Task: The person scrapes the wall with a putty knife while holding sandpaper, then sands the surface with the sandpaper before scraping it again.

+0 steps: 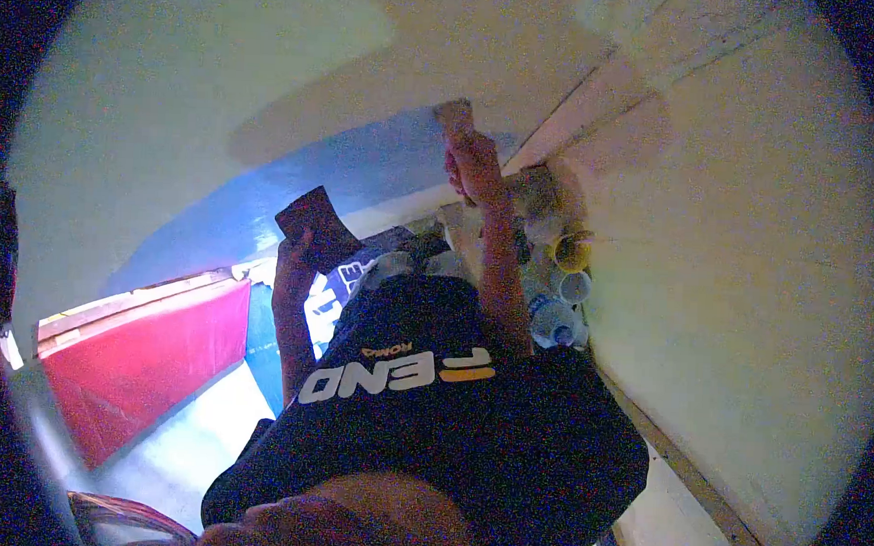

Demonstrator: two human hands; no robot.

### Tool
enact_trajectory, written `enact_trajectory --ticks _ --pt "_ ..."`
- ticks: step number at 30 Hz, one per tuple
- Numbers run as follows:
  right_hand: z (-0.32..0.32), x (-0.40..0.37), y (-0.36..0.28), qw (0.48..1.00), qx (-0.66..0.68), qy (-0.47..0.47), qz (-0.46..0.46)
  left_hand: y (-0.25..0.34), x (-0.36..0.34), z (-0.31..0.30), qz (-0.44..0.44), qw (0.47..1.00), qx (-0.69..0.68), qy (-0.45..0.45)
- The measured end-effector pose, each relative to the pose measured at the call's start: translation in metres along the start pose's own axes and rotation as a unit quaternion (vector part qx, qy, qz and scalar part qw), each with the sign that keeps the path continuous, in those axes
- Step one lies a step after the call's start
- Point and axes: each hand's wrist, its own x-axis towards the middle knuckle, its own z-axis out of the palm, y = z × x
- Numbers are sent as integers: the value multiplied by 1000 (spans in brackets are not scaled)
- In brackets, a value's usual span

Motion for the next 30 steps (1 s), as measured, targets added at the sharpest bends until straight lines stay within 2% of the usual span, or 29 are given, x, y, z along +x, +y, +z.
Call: enact_trajectory --ticks 3,5,8,11,14,18,19,20,22,23,26,27,30 --pt "15 -11 -10 1000 -13 19 1 -1 -9 -6 -25 1000 9 -16" --pt "9 -6 -9 1000 -13 20 14 7 -7 4 2 999 30 -19" --pt "13 -4 -18 996 -27 -60 -52 3 -3 -3 22 997 69 -33" --pt "16 -4 -2 997 -70 -28 -26 10 -6 2 -8 998 51 -38" --pt "23 -8 0 1000 -13 -1 -5 -1 -3 3 8 999 -40 -14" --pt "25 -6 -5 1000 -16 -4 11 10 -7 3 -27 997 67 -26" --pt "23 -8 -8 1000 -22 -3 21 0 -2 0 -4 1000 -8 -25" --pt "21 -8 -7 999 -26 -2 34 -2 1 -1 3 1000 0 -19" --pt "28 5 -9 999 -31 -5 -30 2 -5 7 4 1000 19 -5" --pt "30 -1 -6 998 -34 1 -53 13 -9 8 -25 991 131 -28" --pt "17 -9 3 999 -26 12 26 -1 -4 0 -8 999 49 -22" --pt "17 -8 -2 999 -31 2 23 1 -7 9 14 1000 14 -14" --pt "21 -17 -9 999 -36 -5 16 8 -8 6 3 997 43 -60"
